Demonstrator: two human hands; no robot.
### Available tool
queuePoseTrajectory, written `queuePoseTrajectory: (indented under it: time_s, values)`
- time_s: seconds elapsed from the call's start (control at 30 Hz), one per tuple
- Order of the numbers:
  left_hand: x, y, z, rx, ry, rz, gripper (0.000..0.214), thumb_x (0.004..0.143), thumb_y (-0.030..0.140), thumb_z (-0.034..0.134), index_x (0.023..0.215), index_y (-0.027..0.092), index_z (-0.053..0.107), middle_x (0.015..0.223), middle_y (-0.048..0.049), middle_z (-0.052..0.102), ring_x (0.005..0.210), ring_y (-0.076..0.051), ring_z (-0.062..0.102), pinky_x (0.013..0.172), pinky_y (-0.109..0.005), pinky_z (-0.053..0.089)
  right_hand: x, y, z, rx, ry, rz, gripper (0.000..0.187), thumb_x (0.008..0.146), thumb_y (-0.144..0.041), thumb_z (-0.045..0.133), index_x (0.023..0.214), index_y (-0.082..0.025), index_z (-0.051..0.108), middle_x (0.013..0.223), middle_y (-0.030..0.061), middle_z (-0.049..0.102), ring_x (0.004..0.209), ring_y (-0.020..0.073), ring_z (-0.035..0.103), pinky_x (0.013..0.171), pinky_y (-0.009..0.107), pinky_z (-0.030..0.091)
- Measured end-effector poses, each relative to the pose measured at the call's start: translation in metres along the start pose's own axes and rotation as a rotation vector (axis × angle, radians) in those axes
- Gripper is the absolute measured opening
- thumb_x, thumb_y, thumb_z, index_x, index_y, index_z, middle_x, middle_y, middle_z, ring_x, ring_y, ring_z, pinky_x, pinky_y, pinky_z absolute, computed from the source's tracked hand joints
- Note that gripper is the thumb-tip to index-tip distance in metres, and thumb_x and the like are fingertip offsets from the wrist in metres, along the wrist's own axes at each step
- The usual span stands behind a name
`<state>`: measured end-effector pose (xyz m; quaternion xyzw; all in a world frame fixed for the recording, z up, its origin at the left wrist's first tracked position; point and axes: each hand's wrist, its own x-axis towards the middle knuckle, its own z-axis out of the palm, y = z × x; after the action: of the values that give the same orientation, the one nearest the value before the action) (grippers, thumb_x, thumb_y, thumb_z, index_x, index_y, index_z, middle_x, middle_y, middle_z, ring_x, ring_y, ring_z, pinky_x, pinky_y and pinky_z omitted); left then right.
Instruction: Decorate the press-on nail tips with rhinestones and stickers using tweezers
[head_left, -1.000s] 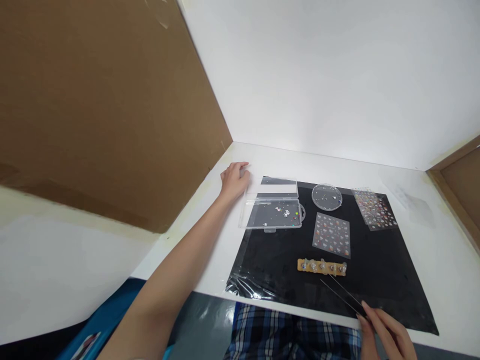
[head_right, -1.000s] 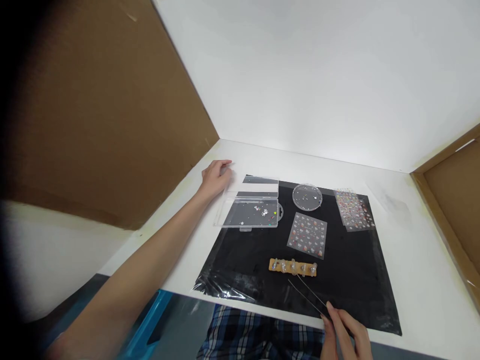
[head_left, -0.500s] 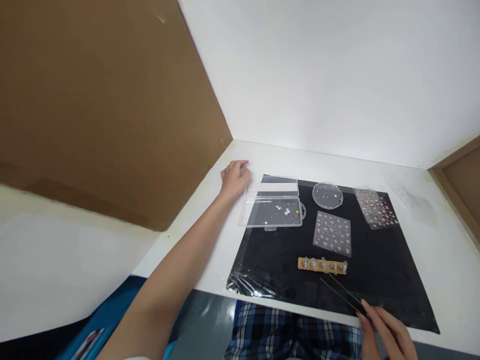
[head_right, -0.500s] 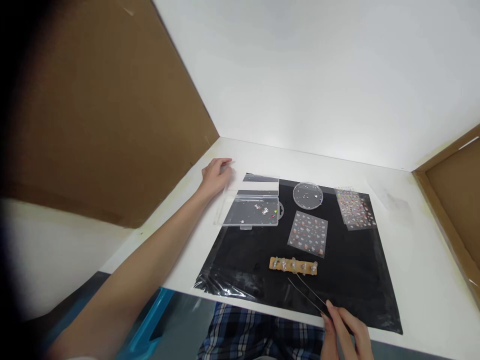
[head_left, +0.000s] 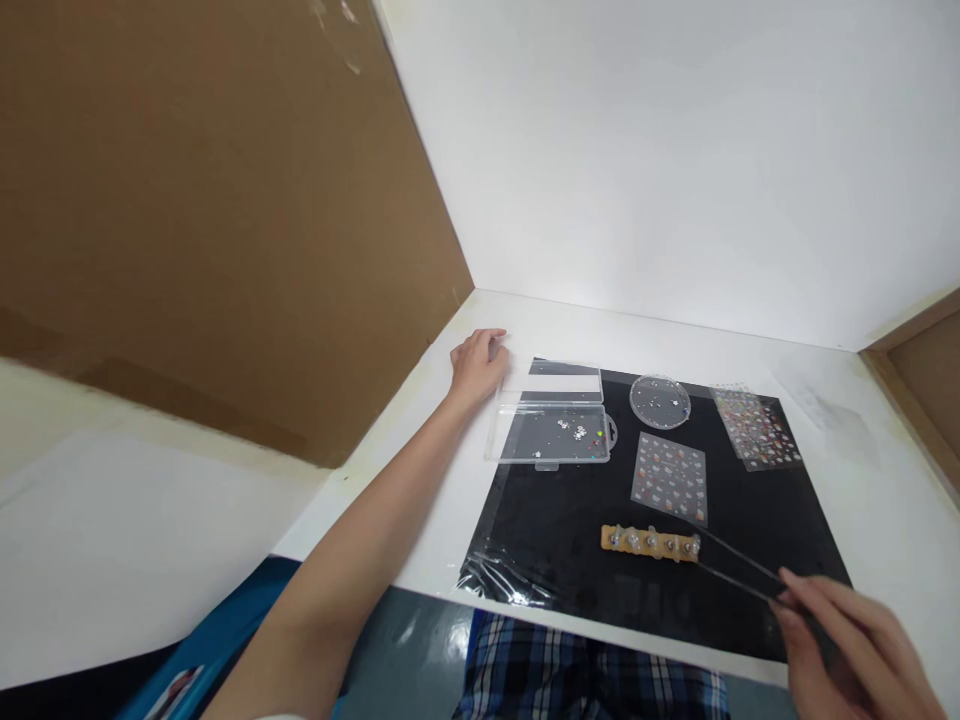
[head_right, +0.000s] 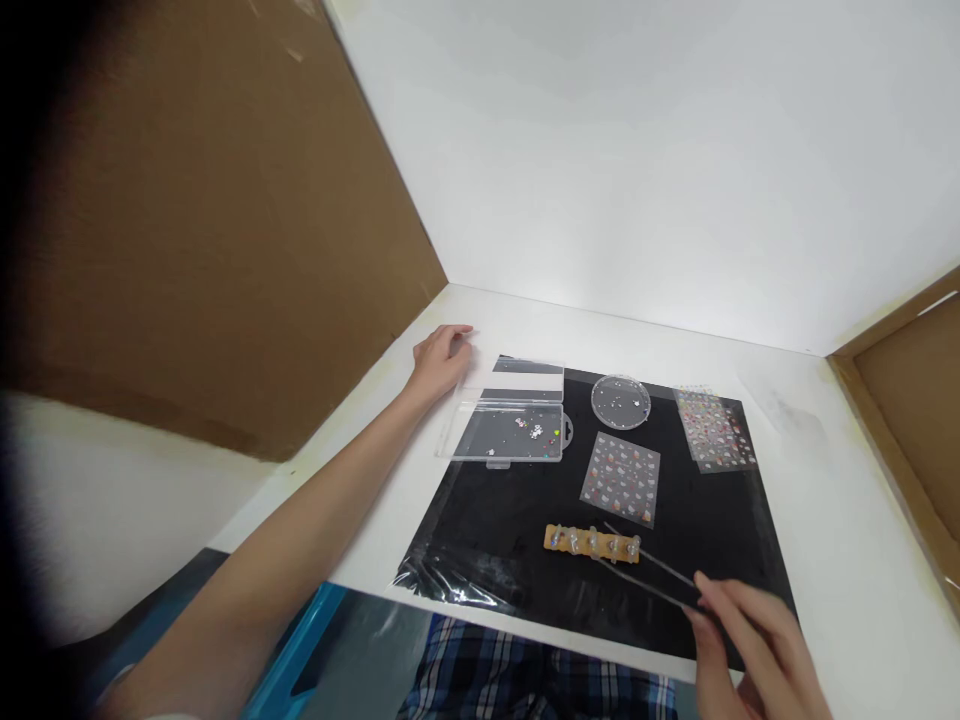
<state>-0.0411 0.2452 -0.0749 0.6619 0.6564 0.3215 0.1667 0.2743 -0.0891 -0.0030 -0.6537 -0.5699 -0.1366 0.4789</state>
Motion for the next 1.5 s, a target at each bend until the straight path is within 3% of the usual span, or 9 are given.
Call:
queuePoseTrajectory:
  time_s: [0.1,0.2,0.3,0.4,0.63,0.83,1.0,1.17,1.5]
  values:
    - [-0.003,0.004,-0.003,-0.003,-0.006,0.014,0.043,0.096,0.025,0.044,0.133,0.027,0.065,0.144,-0.0066,0.07,0.14,-0.026,0.06,0.129,-0.049,0.033,0.061,0.023,0.024,0.092,-0.128,-0.277,0.043,0.095,-0.015,0.074,0.129,-0.041,0.076,0.1,0.0032,0.073,0.076,0.0155,0.068,0.067,0.032,0.055]
    - [-0.004,0.006,-0.004,-0.001,-0.009,0.028,0.047,0.097,0.026,0.042,0.138,0.028,0.064,0.15,-0.005,0.068,0.145,-0.026,0.058,0.132,-0.05,0.031,0.11,0.054,0.065,0.151,-0.149,-0.38,0.016,0.098,-0.026,0.073,0.111,-0.033,0.081,0.099,0.0044,0.075,0.083,0.0175,0.072,0.074,0.035,0.06]
    - [-0.003,0.004,-0.005,0.0,-0.014,0.031,0.051,0.098,0.027,0.041,0.145,0.028,0.062,0.158,-0.0061,0.062,0.151,-0.026,0.052,0.135,-0.053,0.024,0.128,0.085,0.107,0.161,-0.139,-0.393,0.013,0.103,-0.032,0.068,0.109,-0.025,0.078,0.099,0.0054,0.074,0.086,0.0163,0.072,0.079,0.034,0.062]
    - [-0.001,0.0,-0.004,-0.006,-0.031,0.027,0.055,0.101,0.032,0.04,0.153,0.028,0.056,0.168,-0.0087,0.051,0.158,-0.029,0.045,0.137,-0.061,0.014,0.12,0.112,0.129,0.127,-0.074,-0.376,0.027,0.105,-0.042,0.067,0.12,-0.019,0.07,0.113,0.0051,0.072,0.093,0.0158,0.07,0.083,0.035,0.062]
    - [0.005,-0.004,0.002,-0.017,-0.082,-0.001,0.061,0.106,0.05,0.035,0.158,0.025,0.053,0.172,-0.0085,0.045,0.163,-0.031,0.037,0.138,-0.063,0.002,0.103,0.14,0.132,0.064,-0.1,-0.359,0.035,0.104,-0.044,0.068,0.129,-0.021,0.067,0.127,0.0081,0.069,0.105,0.0197,0.07,0.091,0.041,0.062]
    - [0.009,-0.015,-0.011,0.022,0.03,-0.103,0.066,0.11,0.047,0.017,0.162,0.019,0.044,0.172,-0.0097,0.046,0.161,-0.025,0.041,0.136,-0.041,0.029,0.106,0.15,0.134,0.083,-0.106,-0.366,0.034,0.104,-0.045,0.068,0.129,-0.021,0.067,0.126,0.008,0.07,0.105,0.0195,0.07,0.091,0.041,0.062]
    - [0.012,-0.021,-0.015,0.158,0.013,-0.135,0.066,0.107,0.044,0.026,0.161,0.014,0.048,0.174,-0.0147,0.04,0.164,-0.032,0.034,0.139,-0.051,0.018,0.107,0.153,0.132,0.096,-0.094,-0.341,0.033,0.104,-0.044,0.068,0.128,-0.021,0.068,0.125,0.0077,0.07,0.103,0.0189,0.07,0.09,0.04,0.062]
    - [0.015,-0.018,-0.008,0.282,-0.037,-0.123,0.07,0.105,0.042,0.027,0.168,0.013,0.038,0.178,-0.0155,0.032,0.167,-0.033,0.026,0.138,-0.055,0.02,0.108,0.152,0.135,0.112,-0.11,-0.345,0.033,0.104,-0.044,0.068,0.127,-0.021,0.068,0.123,0.0073,0.071,0.102,0.0184,0.07,0.089,0.039,0.063]
    - [0.022,-0.016,-0.009,0.448,-0.2,-0.017,0.071,0.108,0.058,0.022,0.171,0.029,0.036,0.181,-0.0051,0.026,0.169,-0.036,0.017,0.136,-0.062,0.014,0.109,0.156,0.14,0.161,-0.121,-0.329,0.032,0.104,-0.044,0.068,0.124,-0.02,0.069,0.121,0.0069,0.071,0.101,0.0182,0.07,0.089,0.039,0.062]
